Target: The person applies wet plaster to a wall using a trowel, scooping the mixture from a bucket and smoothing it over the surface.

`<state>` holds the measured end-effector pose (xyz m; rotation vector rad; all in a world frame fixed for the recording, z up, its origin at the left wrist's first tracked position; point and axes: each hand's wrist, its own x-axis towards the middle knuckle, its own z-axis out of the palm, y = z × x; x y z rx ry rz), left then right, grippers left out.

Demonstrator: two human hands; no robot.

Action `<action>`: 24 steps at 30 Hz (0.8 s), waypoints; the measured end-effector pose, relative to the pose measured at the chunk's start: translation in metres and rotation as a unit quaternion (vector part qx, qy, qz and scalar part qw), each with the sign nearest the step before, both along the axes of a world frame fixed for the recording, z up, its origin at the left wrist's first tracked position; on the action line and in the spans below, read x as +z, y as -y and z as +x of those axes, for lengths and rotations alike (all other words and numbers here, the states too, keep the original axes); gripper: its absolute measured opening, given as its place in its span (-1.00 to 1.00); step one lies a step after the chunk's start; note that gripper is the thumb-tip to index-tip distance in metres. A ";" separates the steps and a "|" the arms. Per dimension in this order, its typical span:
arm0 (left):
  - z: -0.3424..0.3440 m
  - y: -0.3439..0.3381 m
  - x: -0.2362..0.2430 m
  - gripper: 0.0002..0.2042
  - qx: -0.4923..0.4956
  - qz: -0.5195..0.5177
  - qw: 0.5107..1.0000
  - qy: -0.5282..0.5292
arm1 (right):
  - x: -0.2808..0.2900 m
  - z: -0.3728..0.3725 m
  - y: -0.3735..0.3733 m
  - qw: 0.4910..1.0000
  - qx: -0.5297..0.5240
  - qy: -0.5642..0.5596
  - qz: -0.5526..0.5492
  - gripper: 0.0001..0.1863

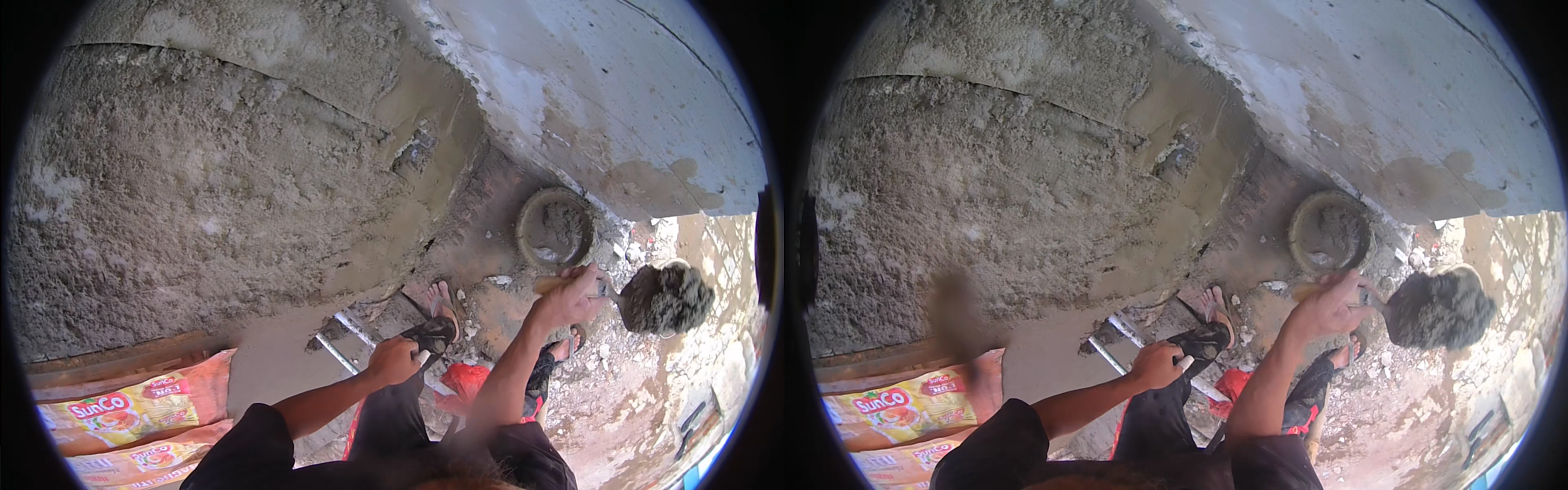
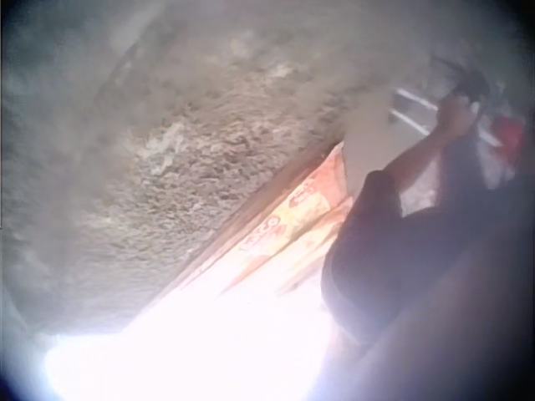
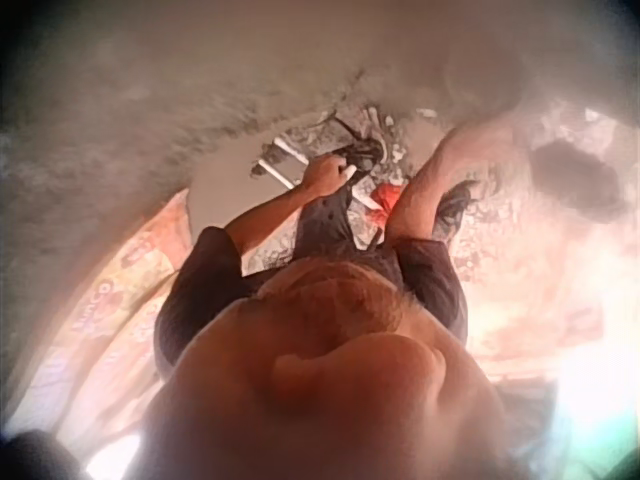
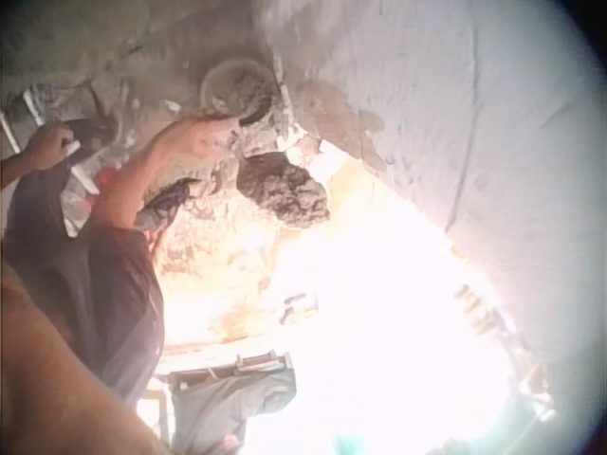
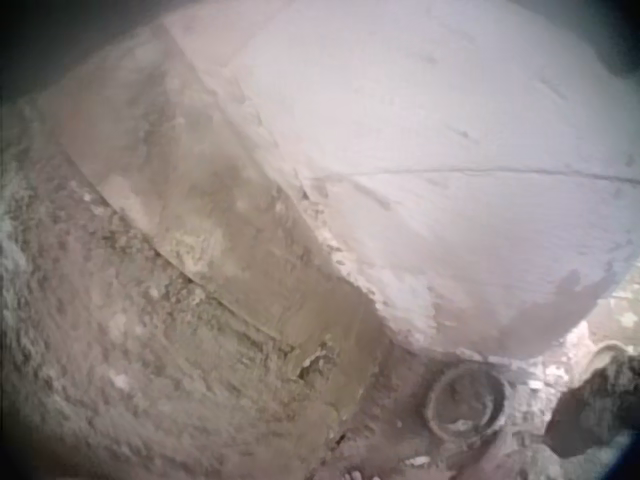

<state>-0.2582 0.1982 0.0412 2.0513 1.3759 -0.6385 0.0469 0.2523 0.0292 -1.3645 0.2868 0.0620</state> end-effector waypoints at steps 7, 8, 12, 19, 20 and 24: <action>0.020 -0.003 -0.009 -0.78 -0.008 -0.031 0.999 0.011 | 0.000 -0.086 -0.173 0.952 0.267 0.115 -0.099 -0.79; 0.014 0.001 -0.008 -0.77 0.008 -0.035 0.999 0.002 | 0.003 -0.115 -0.162 0.918 0.344 0.170 -0.096 -0.79; -0.002 -0.006 0.002 -0.75 0.043 -0.022 0.998 -0.027 | 0.013 -0.129 -0.074 0.867 0.481 0.128 -0.020 -0.76; 0.005 -0.011 -0.001 -0.64 0.037 0.022 0.999 0.033 | -0.052 -0.011 -0.093 0.800 0.499 0.328 -0.061 -0.77; 0.007 -0.012 -0.002 -0.64 0.034 0.014 0.999 0.033 | -0.056 -0.013 -0.113 0.782 0.502 0.362 -0.074 -0.76; 0.020 -0.023 -0.002 -0.78 0.004 -0.031 0.999 0.010 | -0.088 0.012 -0.203 0.767 0.458 0.427 -0.142 -0.70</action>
